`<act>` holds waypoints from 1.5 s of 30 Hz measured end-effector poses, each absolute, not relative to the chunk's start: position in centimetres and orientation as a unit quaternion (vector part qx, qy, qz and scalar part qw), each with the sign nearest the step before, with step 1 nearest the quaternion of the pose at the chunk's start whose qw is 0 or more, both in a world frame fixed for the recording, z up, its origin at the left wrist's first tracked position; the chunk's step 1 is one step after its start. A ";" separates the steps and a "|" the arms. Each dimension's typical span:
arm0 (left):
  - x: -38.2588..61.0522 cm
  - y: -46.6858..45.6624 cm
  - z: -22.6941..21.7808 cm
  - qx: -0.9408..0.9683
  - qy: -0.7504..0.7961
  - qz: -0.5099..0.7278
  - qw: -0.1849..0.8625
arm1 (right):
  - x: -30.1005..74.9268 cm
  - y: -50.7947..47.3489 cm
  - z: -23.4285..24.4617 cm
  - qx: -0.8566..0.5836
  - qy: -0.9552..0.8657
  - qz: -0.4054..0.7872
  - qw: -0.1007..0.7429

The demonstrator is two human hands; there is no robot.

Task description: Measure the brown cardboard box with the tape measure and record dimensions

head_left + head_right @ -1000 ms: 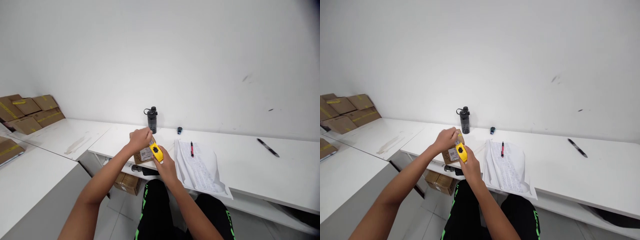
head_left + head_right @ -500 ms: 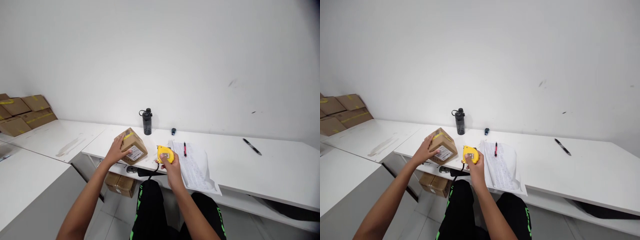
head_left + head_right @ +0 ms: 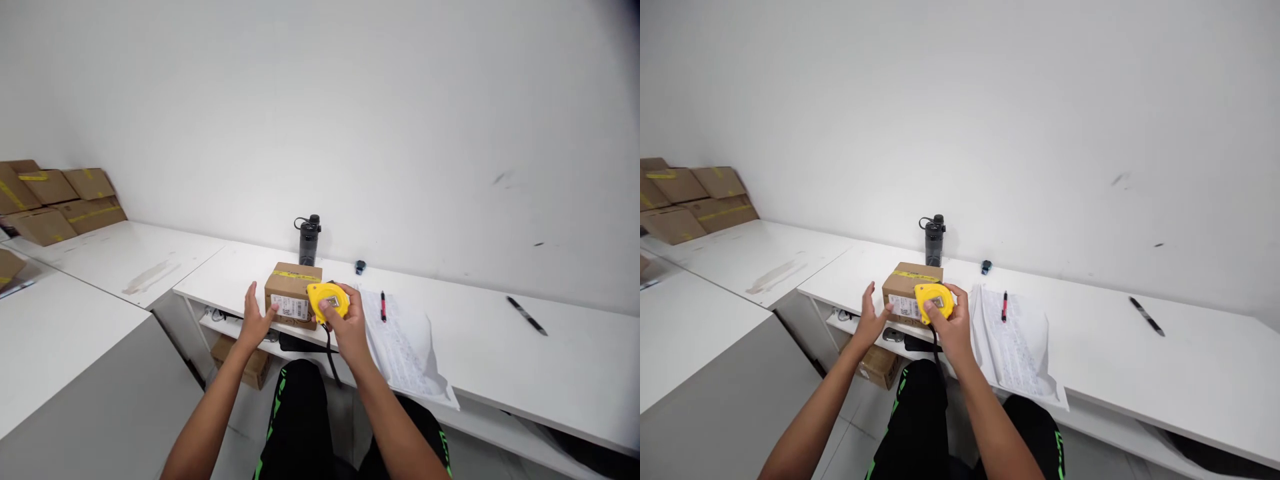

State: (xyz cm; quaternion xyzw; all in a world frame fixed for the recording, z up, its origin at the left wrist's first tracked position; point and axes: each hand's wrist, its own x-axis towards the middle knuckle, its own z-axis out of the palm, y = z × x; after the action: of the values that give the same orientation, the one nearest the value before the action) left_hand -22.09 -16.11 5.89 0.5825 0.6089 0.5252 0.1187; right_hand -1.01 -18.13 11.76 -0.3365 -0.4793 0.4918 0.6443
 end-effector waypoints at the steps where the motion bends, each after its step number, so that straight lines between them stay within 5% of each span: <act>1: -21.6 -16.5 7.1 0.567 0.601 0.553 0.113 | -0.1 -18.1 11.9 -0.338 -0.538 0.447 0.630; 9: -17.0 -19.1 15.1 0.623 0.519 0.422 0.405 | 3.2 -16.9 13.7 -0.287 -0.843 0.177 0.419; 19: -25.4 -8.8 16.2 0.566 0.627 0.427 0.323 | 11.3 -10.3 13.3 -0.391 -0.826 0.130 0.384; 24: -27.0 -7.2 13.8 0.556 0.674 0.356 0.331 | 11.0 -7.7 12.4 -0.402 -0.846 0.149 0.316; 37: -24.5 -8.0 11.2 0.514 0.647 0.402 0.394 | 6.6 -6.2 12.4 -0.432 -0.863 0.109 0.239; 42: -24.0 -9.2 14.3 0.526 0.682 0.374 0.344 | 6.2 -7.1 12.8 -0.417 -0.877 -0.022 0.238; 45: -22.3 -13.8 17.3 0.571 0.633 0.430 0.297 | 6.2 -10.0 12.4 -0.364 -0.865 -0.126 0.322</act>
State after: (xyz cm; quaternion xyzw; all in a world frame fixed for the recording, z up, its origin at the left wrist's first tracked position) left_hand -22.31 -13.83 17.28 0.5710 0.6332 0.4301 0.2968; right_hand 6.22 -10.05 12.38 -0.3638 -0.8648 -0.1262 0.3222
